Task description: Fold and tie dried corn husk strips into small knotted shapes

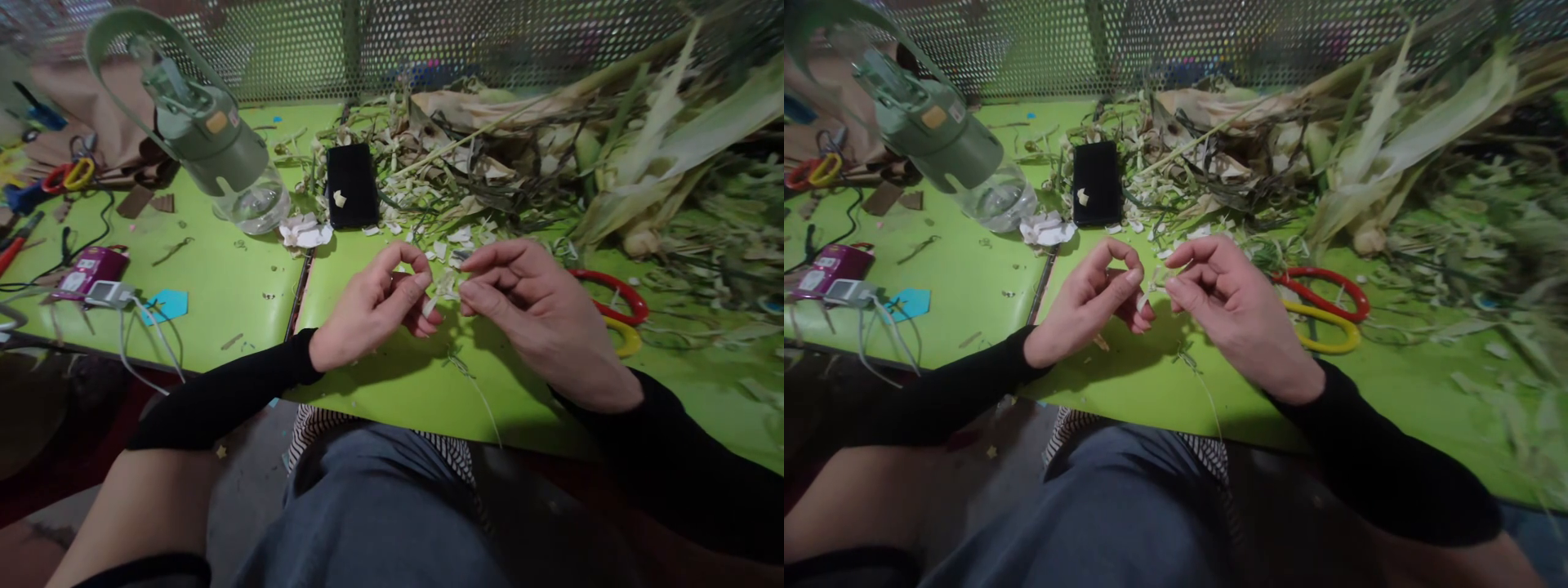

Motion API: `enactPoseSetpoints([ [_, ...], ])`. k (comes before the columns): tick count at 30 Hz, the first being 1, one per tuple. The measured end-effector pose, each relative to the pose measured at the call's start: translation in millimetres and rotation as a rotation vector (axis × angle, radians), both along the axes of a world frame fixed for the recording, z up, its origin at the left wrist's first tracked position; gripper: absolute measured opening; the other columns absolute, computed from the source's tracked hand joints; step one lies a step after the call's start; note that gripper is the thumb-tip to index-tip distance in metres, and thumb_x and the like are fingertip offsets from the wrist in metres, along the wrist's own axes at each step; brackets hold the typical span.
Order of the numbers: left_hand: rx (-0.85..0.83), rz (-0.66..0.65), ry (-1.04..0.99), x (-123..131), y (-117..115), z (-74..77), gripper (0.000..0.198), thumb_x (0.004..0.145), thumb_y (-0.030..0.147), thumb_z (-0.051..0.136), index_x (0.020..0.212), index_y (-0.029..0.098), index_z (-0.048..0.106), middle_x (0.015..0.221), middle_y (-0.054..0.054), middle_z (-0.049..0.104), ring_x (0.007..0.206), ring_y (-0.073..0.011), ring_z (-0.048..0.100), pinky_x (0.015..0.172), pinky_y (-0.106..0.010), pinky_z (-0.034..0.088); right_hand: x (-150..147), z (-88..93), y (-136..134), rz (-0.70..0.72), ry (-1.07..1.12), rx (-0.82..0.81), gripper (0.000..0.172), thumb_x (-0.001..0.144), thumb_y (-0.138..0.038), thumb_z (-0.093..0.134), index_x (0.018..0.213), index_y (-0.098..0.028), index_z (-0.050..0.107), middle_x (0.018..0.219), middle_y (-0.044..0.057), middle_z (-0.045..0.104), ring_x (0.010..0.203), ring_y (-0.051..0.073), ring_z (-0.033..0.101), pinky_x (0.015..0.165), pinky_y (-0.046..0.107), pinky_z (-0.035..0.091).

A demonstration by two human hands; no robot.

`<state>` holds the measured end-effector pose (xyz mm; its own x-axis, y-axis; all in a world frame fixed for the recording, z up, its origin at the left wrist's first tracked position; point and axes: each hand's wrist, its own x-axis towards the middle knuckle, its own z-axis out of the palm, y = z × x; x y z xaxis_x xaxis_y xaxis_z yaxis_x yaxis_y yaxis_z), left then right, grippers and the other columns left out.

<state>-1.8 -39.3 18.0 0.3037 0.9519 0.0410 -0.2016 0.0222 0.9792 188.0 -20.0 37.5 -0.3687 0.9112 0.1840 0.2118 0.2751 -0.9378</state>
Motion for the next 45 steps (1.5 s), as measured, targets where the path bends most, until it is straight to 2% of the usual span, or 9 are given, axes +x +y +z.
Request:
enactPoseSetpoints([
  [6, 0.010, 0.010, -0.014, -2.4, -0.1, 3.0, 0.021, 0.101, 0.037, 0.057, 0.099, 0.022, 0.042, 0.070, 0.006, 0.068, 0.058, -0.0066, 0.070, 0.059, -0.017, 0.058, 3.6, 5.8, -0.8, -0.008, 0.010, 0.007, 0.016, 0.092, -0.035, 0.071, 0.104, -0.028, 0.062, 0.073, -0.004, 0.064, 0.067, 0.015, 0.064, 0.062, 0.029, 0.051],
  [10, 0.047, -0.003, 0.002, -2.4, 2.5, -1.9, 0.021, 0.101, 0.036, 0.057, 0.099, 0.021, 0.043, 0.072, 0.005, 0.068, 0.061, -0.0065, 0.070, 0.062, -0.018, 0.059, 2.6, 4.9, 3.2, 0.015, -0.077, -0.062, 0.026, 0.092, -0.042, 0.069, 0.109, -0.024, 0.065, 0.072, -0.002, 0.065, 0.064, 0.015, 0.061, 0.058, 0.029, 0.048],
  [13, 0.080, -0.016, 0.031, -1.6, 4.3, -6.6, 0.022, 0.100, 0.037, 0.058, 0.098, 0.020, 0.045, 0.075, 0.003, 0.067, 0.067, -0.0074, 0.071, 0.067, -0.020, 0.060, 0.8, 1.1, 6.1, 0.041, -0.102, -0.116, 0.031, 0.091, -0.048, 0.068, 0.106, -0.021, 0.068, 0.079, 0.001, 0.069, 0.067, 0.015, 0.062, 0.059, 0.029, 0.049],
  [17, 0.086, -0.037, 0.050, -1.0, 6.0, -7.9, 0.028, 0.094, 0.038, 0.068, 0.100, 0.018, 0.050, 0.077, 0.001, 0.069, 0.069, -0.0076, 0.069, 0.068, -0.020, 0.057, -0.7, -2.9, 6.4, -0.007, -0.097, -0.046, 0.020, 0.089, -0.042, 0.071, 0.090, -0.022, 0.068, 0.080, 0.001, 0.070, 0.069, 0.015, 0.064, 0.063, 0.029, 0.052],
  [21, 0.059, -0.044, 0.044, -2.7, 10.0, -7.4, 0.037, 0.086, 0.035, 0.078, 0.107, 0.016, 0.054, 0.076, 0.001, 0.069, 0.070, -0.0084, 0.067, 0.067, -0.021, 0.055, 0.6, -2.9, 5.7, -0.012, -0.141, -0.008, 0.018, 0.092, -0.040, 0.068, 0.098, -0.023, 0.071, 0.086, 0.002, 0.072, 0.071, 0.016, 0.065, 0.062, 0.028, 0.051],
  [27, 0.044, -0.007, 0.005, -5.1, 13.3, -6.6, 0.034, 0.086, 0.025, 0.077, 0.111, 0.014, 0.057, 0.078, 0.001, 0.070, 0.073, -0.0084, 0.068, 0.070, -0.020, 0.054, 4.0, -3.7, 8.4, -0.024, -0.243, 0.083, 0.019, 0.093, -0.041, 0.066, 0.092, -0.023, 0.070, 0.078, 0.001, 0.070, 0.065, 0.015, 0.060, 0.058, 0.029, 0.045],
  [35, -0.203, -0.124, -0.028, -8.9, 13.7, 0.0, 0.024, 0.091, 0.031, 0.072, 0.098, 0.016, 0.056, 0.079, 0.001, 0.074, 0.070, -0.0075, 0.071, 0.069, -0.019, 0.057, 3.7, -2.1, 7.3, 0.044, -0.353, 0.204, 0.014, 0.097, -0.035, 0.059, 0.094, -0.022, 0.064, 0.084, 0.003, 0.069, 0.070, 0.017, 0.061, 0.060, 0.030, 0.042],
  [40, -0.147, -0.087, 0.009, -6.1, 10.9, -2.1, 0.021, 0.092, 0.029, 0.071, 0.096, 0.016, 0.056, 0.085, 0.001, 0.073, 0.062, -0.0049, 0.069, 0.059, -0.016, 0.055, 3.2, -3.3, 8.2, 0.056, -0.414, 0.168, 0.019, 0.099, -0.039, 0.055, 0.089, -0.024, 0.060, 0.071, 0.000, 0.061, 0.059, 0.016, 0.052, 0.058, 0.032, 0.038],
  [45, -0.112, -0.037, -0.005, 2.3, 8.3, -11.7, 0.024, 0.092, 0.032, 0.070, 0.093, 0.017, 0.052, 0.085, 0.001, 0.070, 0.065, -0.0064, 0.070, 0.059, -0.017, 0.056, -3.8, -9.3, 3.4, -0.047, -0.341, 0.170, 0.017, 0.099, -0.038, 0.055, 0.088, -0.025, 0.058, 0.075, 0.000, 0.060, 0.062, 0.017, 0.052, 0.060, 0.034, 0.039],
])
